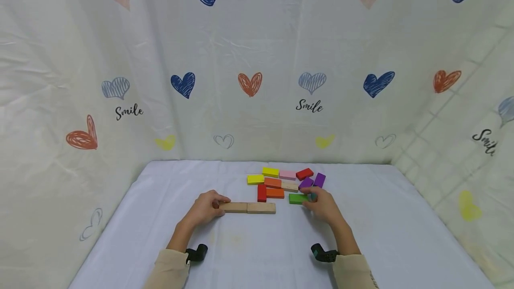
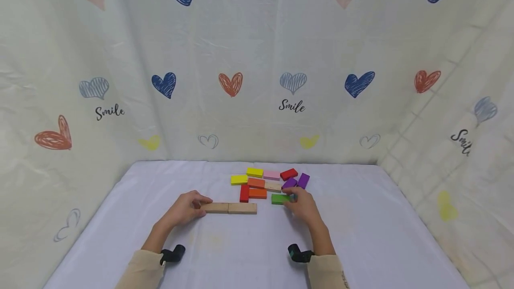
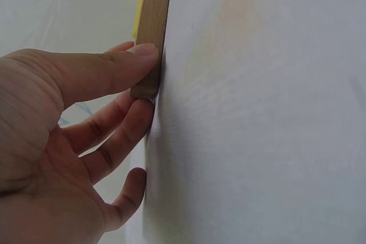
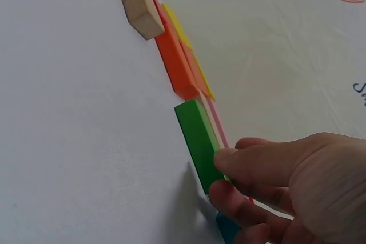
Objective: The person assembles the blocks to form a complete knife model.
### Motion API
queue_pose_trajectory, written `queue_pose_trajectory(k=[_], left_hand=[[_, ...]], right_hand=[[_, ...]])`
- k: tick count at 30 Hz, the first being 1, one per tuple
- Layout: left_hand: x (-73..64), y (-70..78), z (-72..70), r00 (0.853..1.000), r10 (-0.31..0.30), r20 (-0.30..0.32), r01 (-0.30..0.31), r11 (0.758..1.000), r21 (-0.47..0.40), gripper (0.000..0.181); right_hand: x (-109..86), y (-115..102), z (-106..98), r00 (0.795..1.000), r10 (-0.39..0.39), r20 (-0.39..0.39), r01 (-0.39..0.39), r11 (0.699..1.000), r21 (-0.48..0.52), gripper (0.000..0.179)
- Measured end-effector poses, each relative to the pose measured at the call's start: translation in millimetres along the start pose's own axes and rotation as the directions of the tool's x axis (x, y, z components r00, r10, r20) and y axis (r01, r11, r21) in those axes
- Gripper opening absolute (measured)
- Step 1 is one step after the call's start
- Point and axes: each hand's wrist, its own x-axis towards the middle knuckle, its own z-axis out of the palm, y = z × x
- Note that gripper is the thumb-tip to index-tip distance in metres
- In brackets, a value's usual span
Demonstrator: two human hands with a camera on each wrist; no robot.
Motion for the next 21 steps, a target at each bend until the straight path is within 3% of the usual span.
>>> queue_pose_trajectory(k=[11, 21], left_hand=[[1.8, -0.1, -0.3, 1.000, 0.000, -0.002, 0.000, 1.000, 0.002, 0.034], [0.4, 2.0, -1.1, 1.000, 0.000, -0.001, 0.000, 1.000, -0.004, 0.033]], right_hand=[[0.9, -3.9, -2.6, 0.996, -0.090, 0.013, 0.091, 0.989, -0.120, 0.039], [-3.3, -4.2, -5.5, 0.983, -0.125, 0.138, 0.125, 0.992, 0.006, 0.035]])
